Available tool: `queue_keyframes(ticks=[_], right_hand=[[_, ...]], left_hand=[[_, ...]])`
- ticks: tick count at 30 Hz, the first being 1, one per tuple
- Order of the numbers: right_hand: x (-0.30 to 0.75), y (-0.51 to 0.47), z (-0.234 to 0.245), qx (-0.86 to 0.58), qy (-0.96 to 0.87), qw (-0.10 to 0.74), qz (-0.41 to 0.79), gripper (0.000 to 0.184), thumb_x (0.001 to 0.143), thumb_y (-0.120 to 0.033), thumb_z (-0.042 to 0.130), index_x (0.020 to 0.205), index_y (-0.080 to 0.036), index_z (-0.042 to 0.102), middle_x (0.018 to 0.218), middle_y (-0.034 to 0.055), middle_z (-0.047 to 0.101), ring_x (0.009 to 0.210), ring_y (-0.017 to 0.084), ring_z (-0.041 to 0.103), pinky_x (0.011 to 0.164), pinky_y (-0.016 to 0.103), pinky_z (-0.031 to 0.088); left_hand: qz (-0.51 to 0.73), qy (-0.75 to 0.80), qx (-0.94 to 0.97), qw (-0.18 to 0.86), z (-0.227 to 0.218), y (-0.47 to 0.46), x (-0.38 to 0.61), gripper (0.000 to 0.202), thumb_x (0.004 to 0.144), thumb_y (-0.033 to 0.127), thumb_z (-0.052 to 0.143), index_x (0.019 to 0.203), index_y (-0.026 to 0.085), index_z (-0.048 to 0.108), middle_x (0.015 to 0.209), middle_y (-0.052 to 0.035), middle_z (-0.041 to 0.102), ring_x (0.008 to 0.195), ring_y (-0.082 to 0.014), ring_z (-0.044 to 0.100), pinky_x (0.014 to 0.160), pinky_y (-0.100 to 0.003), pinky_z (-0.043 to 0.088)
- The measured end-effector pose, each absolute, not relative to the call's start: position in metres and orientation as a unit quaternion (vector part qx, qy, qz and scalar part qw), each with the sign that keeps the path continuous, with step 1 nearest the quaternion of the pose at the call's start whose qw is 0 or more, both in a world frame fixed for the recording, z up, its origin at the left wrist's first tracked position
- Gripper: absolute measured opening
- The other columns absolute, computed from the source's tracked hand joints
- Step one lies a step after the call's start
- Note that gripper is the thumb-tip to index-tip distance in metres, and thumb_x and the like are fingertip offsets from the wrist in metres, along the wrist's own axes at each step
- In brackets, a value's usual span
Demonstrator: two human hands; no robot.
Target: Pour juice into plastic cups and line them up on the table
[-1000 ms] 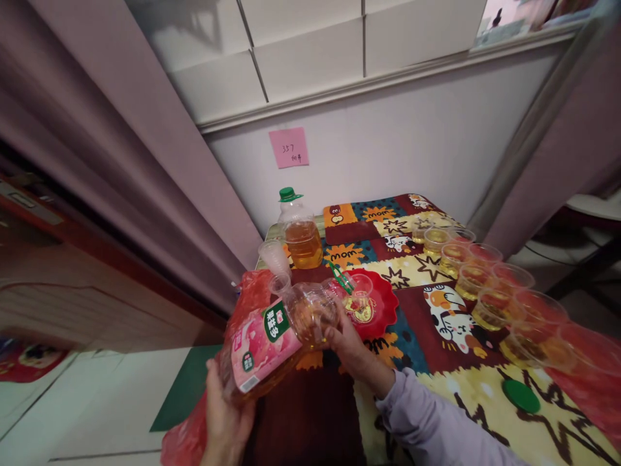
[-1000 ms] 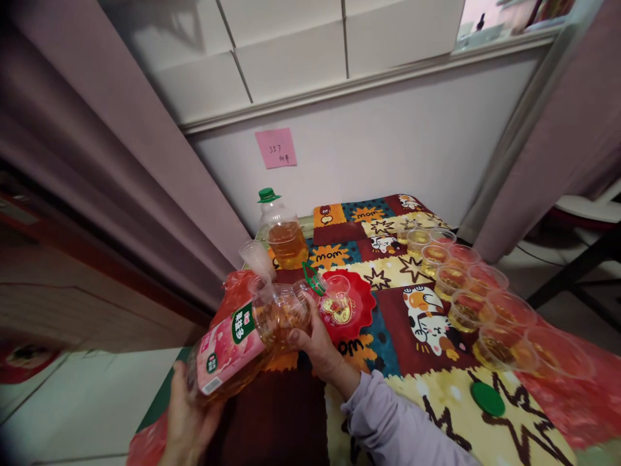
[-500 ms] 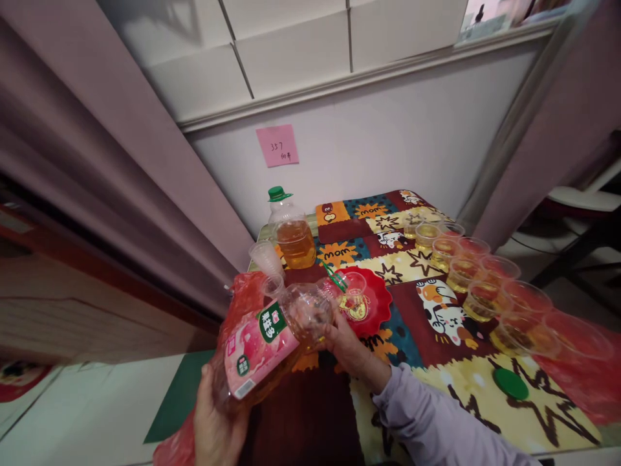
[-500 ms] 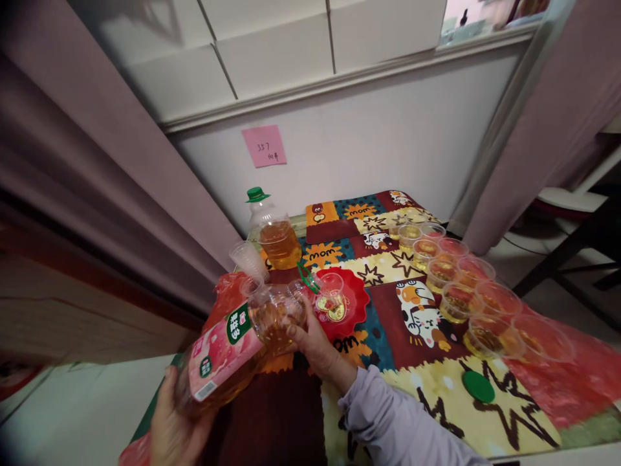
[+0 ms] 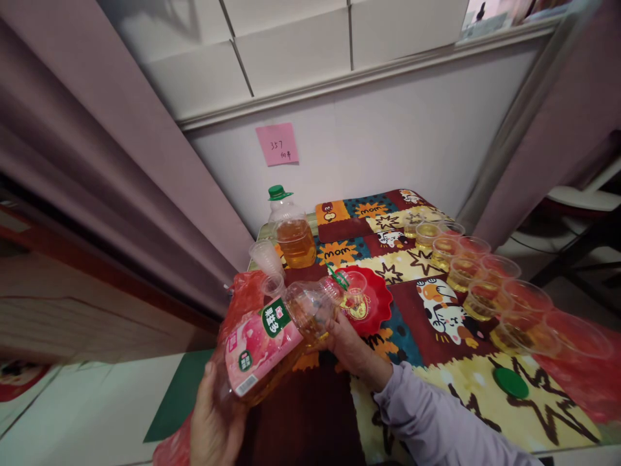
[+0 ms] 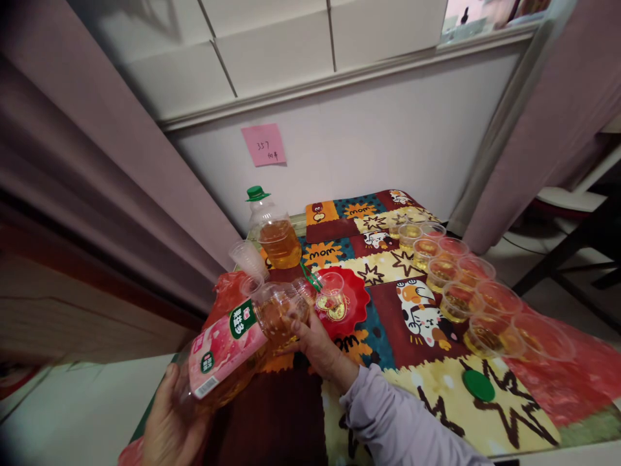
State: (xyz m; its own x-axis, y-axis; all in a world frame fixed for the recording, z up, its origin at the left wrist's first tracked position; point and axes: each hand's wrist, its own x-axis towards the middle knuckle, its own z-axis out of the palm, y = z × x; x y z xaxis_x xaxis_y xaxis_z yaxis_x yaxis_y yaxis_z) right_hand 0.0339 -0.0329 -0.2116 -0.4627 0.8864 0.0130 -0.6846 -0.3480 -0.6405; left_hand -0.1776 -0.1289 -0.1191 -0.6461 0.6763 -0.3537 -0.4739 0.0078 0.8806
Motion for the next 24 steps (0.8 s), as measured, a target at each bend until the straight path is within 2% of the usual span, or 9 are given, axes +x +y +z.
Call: queue_keyframes(ticks=[3, 7, 10, 12, 16, 24], right_hand=[[0.034, -0.034, -0.210, -0.168, -0.290, 0.492, 0.804, 0.103, 0.083, -0.064, 0.101, 0.169, -0.039, 0.049, 0.160, 0.0112, 0.069, 0.129, 0.034, 0.079, 0.080, 0.041, 0.077], [0.034, -0.034, -0.209, -0.163, -0.288, 0.498, 0.802, 0.099, 0.085, -0.065, 0.100, 0.167, -0.038, 0.052, 0.167, 0.0112, 0.066, 0.138, 0.035, 0.076, 0.079, 0.040, 0.077], [0.033, -0.033, -0.210, -0.169, -0.282, 0.495, 0.804, 0.092, 0.085, -0.065, 0.100, 0.161, -0.037, 0.056, 0.157, 0.0096, 0.072, 0.127, 0.031, 0.080, 0.077, 0.038, 0.077], [0.034, -0.033, -0.210, -0.170, -0.280, 0.495, 0.805, 0.091, 0.084, -0.065, 0.101, 0.159, -0.037, 0.058, 0.153, 0.0087, 0.073, 0.122, 0.029, 0.081, 0.077, 0.037, 0.077], [0.035, -0.034, -0.206, -0.166, -0.285, 0.505, 0.798, 0.092, 0.085, -0.066, 0.099, 0.161, -0.039, 0.056, 0.156, 0.0085, 0.072, 0.133, 0.033, 0.077, 0.078, 0.039, 0.078], [0.035, -0.033, -0.204, -0.162, -0.279, 0.509, 0.798, 0.090, 0.084, -0.069, 0.099, 0.157, -0.036, 0.059, 0.155, 0.0093, 0.073, 0.134, 0.035, 0.077, 0.077, 0.040, 0.078]], left_hand=[[0.700, 0.578, 0.096, 0.408, -0.118, -0.129, -0.178, 0.047, 0.079, 0.055, 0.095, 0.116, 0.026, 0.090, 0.121, -0.0024, 0.091, 0.104, -0.0282, 0.084, 0.090, -0.036, 0.072], [0.697, 0.582, 0.095, 0.408, -0.118, -0.130, -0.179, 0.049, 0.078, 0.057, 0.096, 0.115, 0.026, 0.090, 0.119, -0.0028, 0.091, 0.101, -0.0286, 0.084, 0.088, -0.037, 0.072], [0.694, 0.587, 0.095, 0.405, -0.116, -0.130, -0.178, 0.052, 0.076, 0.058, 0.097, 0.116, 0.026, 0.090, 0.119, -0.0025, 0.091, 0.101, -0.0283, 0.084, 0.088, -0.036, 0.072], [0.693, 0.589, 0.098, 0.404, -0.113, -0.130, -0.176, 0.053, 0.076, 0.058, 0.097, 0.117, 0.025, 0.090, 0.120, -0.0034, 0.091, 0.102, -0.0292, 0.084, 0.088, -0.037, 0.072], [0.693, 0.588, 0.100, 0.405, -0.107, -0.130, -0.173, 0.052, 0.076, 0.057, 0.098, 0.116, 0.025, 0.089, 0.122, -0.0052, 0.091, 0.107, -0.0327, 0.085, 0.090, -0.039, 0.072], [0.686, 0.592, 0.107, 0.410, -0.103, -0.127, -0.170, 0.056, 0.072, 0.060, 0.100, 0.113, 0.024, 0.089, 0.122, -0.0054, 0.091, 0.124, -0.0395, 0.082, 0.100, -0.047, 0.072]])
